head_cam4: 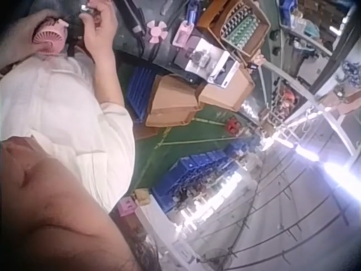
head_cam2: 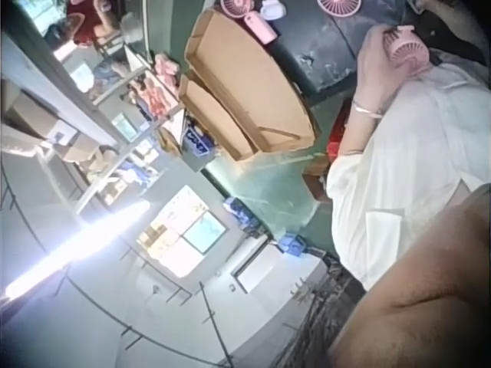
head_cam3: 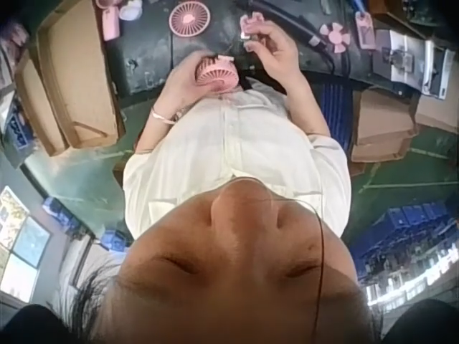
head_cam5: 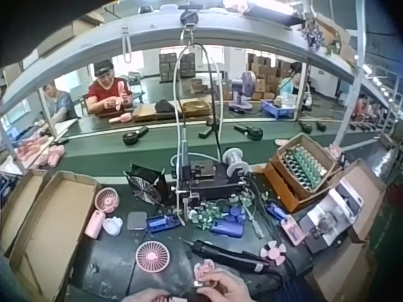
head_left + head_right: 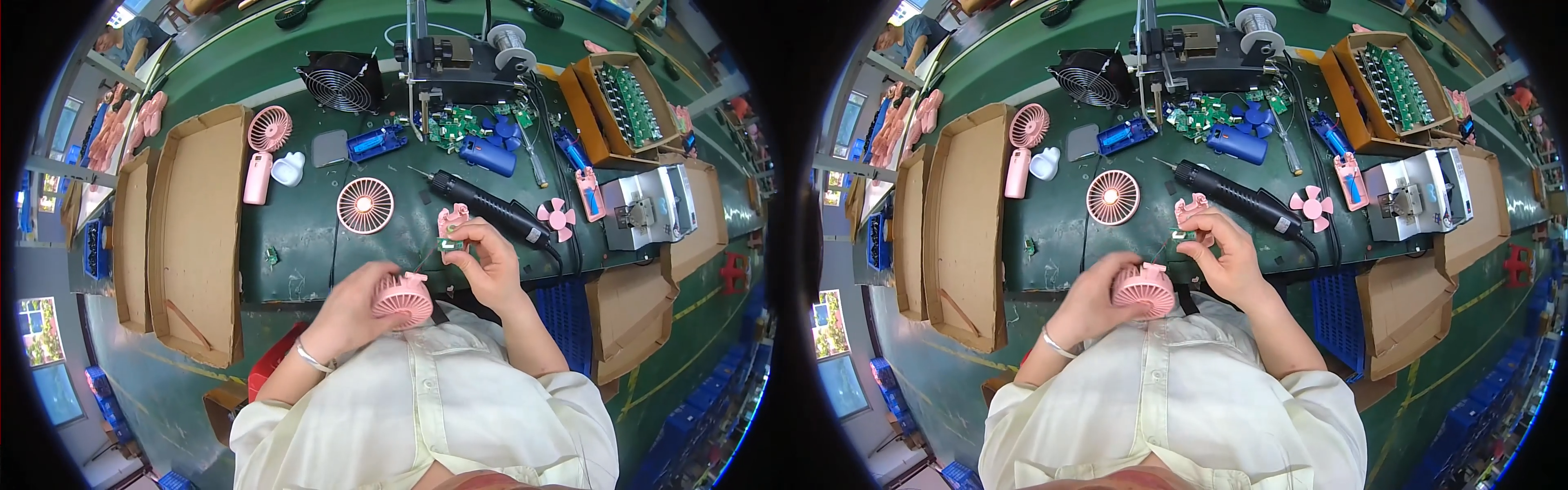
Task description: The person assembles portable fans by installing circuit boards, batteries, and fan components into casings by hand and fastening them using an electric screwdriver.
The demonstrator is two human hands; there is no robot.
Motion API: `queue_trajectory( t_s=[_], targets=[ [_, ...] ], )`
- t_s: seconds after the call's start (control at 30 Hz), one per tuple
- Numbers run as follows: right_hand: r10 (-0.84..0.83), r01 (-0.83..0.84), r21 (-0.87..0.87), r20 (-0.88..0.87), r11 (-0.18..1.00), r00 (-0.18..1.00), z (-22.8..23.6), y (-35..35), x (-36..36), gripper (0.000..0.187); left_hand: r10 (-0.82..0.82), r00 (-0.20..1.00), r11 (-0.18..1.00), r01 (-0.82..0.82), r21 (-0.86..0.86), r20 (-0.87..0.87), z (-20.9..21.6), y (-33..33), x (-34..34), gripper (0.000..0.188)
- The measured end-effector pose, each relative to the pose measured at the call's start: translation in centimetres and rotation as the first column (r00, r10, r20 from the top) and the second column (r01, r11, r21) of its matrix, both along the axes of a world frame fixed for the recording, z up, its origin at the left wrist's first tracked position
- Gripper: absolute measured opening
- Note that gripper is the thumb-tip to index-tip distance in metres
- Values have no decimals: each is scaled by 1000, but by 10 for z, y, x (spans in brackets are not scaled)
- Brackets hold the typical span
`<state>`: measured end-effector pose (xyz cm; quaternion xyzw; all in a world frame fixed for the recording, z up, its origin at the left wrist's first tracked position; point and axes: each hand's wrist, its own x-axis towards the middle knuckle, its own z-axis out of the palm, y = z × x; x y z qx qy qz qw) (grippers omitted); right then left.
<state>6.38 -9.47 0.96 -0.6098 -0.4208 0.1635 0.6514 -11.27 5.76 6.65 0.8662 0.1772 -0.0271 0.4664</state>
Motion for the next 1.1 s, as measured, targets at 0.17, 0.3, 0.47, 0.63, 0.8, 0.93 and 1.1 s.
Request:
queue_trajectory(
  t_s=[0.17, 0.3, 0.47, 0.63, 0.8, 0.93, 1.1],
  targets=[
    [2, -24, -323, -68, 946, 998, 24, -14, 14, 25, 341, 866, 932, -262, -248, 365, 14, 19, -1, 77],
    [-6, 84, -219, 333, 972, 943, 41, -13, 30, 42, 481, 788, 802, -217, -557, 385, 31, 21, 17, 79],
    [284, -264, -270, 38, 926, 958, 88, 3, 9, 55, 215, 834, 926, -10, -376, 508, 33, 6, 47, 79],
    [120, -100, 78, -315, 992, 942, 96, -6, 8, 56, 389, 811, 815, -82, -574, 436, -2, -7, 75, 57],
    [185, 18, 448, -406, 894, 895, 94, -4, 1, 61, 296, 925, 515, 57, -855, 240, -52, -30, 78, 70],
    [179, 81, 423, -539, 902, 823, 94, -10, 4, 56, 165, 967, 155, 168, -973, 193, -43, -41, 77, 76],
    [132, 113, 467, -460, 877, 878, 66, -11, 7, 49, 196, 977, 119, -111, -987, -86, -39, -56, 69, 39]
  ],
)
